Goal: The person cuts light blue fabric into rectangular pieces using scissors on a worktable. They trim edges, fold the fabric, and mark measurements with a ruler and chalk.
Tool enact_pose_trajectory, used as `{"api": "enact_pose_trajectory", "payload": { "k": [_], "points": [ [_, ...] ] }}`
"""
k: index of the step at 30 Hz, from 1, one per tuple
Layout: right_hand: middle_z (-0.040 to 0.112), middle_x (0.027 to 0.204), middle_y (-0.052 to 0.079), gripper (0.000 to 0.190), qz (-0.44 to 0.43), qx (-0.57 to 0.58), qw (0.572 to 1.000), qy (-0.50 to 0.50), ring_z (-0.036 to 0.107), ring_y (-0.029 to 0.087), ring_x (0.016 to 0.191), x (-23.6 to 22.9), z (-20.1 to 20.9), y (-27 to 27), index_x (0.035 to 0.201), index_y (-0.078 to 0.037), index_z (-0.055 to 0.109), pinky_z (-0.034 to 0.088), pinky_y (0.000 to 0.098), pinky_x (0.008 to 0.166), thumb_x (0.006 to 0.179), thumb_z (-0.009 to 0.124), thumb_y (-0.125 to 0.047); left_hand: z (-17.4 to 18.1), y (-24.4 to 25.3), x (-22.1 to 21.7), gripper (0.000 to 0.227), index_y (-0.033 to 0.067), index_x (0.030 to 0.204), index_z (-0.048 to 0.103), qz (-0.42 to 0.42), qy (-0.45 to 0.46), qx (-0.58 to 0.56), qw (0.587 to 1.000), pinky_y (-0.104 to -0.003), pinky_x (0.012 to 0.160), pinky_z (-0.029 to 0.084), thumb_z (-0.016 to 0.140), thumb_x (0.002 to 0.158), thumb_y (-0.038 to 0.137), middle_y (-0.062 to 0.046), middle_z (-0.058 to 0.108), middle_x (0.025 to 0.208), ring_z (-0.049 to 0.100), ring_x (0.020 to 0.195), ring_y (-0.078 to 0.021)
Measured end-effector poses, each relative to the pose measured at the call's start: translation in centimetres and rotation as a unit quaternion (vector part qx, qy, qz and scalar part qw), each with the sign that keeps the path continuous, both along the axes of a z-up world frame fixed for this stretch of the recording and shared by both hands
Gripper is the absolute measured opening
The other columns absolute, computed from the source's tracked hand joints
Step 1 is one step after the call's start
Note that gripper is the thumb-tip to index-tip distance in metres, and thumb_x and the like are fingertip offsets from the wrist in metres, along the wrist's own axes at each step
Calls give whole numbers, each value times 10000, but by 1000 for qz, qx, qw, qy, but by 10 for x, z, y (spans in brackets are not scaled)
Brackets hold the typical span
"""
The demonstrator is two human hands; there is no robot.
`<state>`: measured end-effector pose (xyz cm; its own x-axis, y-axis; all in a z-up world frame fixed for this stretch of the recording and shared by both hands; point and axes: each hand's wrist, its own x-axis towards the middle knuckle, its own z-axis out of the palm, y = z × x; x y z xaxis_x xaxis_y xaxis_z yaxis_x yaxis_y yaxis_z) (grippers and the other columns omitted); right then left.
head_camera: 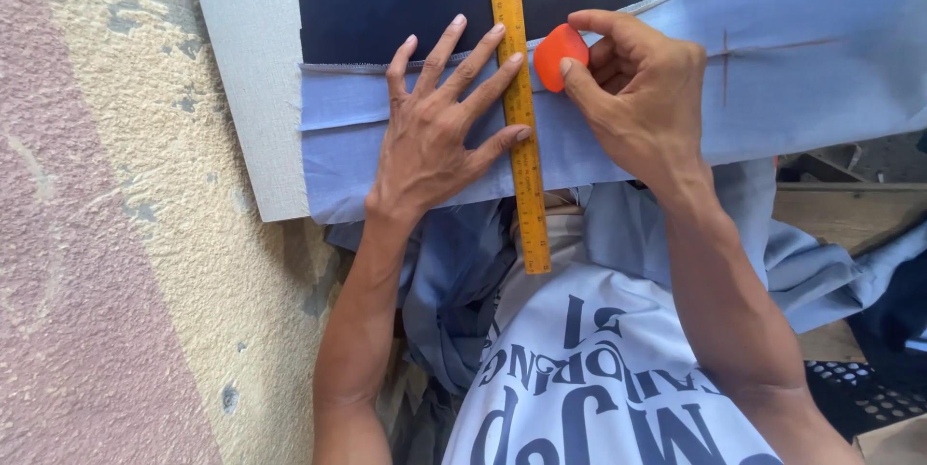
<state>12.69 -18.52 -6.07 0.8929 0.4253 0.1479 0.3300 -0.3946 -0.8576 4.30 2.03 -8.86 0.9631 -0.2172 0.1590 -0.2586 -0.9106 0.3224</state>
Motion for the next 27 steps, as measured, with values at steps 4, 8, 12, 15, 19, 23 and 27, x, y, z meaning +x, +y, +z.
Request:
{"api": "enact_pose_trajectory", "payload": {
  "k": [4,8,12,15,19,23,27],
  "points": [
    [698,785,57,235,1,-6,1000,-4,660,109,663,-2,-3,4,1217,36,728,590,231,651,987,680,23,1,0,1,595,221,1549,527,2,2,1,1000,-585,1224,205,520,1087,597,-39,471,1626,365,1537,-326],
    [675,763,53,222,3,-19,999,-38,630,115,637,-5,-5,6,1199,39,732,581,241,638,984,680,27,-1,0,0,595,226,1554,521,0,1,9,1000,-587,1220,199,532,1090,599,-38,466,1630,366,1538,-331],
    [705,770,67,208,18,-32,995,-88,660,141,625,-8,-2,11,1194,59,723,591,264,642,987,709,51,0,-1,0,570,236,1551,532,-2,-9,25,1000,-581,1203,217,550,1100,585,-37,463,1629,376,1530,-336],
    [706,784,76,216,36,-62,991,-117,643,152,609,-14,2,12,1190,65,734,574,282,632,975,725,59,0,0,1,576,244,1569,513,-7,4,25,1000,-596,1218,191,546,1103,580,-47,431,1646,351,1540,-343],
    [710,731,54,168,82,-151,978,-119,647,163,600,-26,21,-2,1152,-13,762,497,331,608,985,743,-24,-2,0,1,587,209,1545,554,-3,-4,5,1000,-590,1220,174,512,1100,591,-63,442,1633,360,1531,-354],
    [752,833,106,251,62,-144,980,-124,685,171,654,-23,23,-11,1245,68,764,579,306,677,1000,761,14,-5,1,1,627,194,1550,548,-10,-12,8,1000,-598,1220,172,458,1102,624,-80,438,1632,341,1529,-356],
    [727,792,97,202,7,-83,979,-184,698,191,646,-8,0,0,1205,75,759,585,314,664,1009,736,36,-4,0,0,622,196,1560,527,-13,-9,5,1000,-603,1230,143,484,1103,614,-84,439,1637,333,1535,-361]
  ]
}}
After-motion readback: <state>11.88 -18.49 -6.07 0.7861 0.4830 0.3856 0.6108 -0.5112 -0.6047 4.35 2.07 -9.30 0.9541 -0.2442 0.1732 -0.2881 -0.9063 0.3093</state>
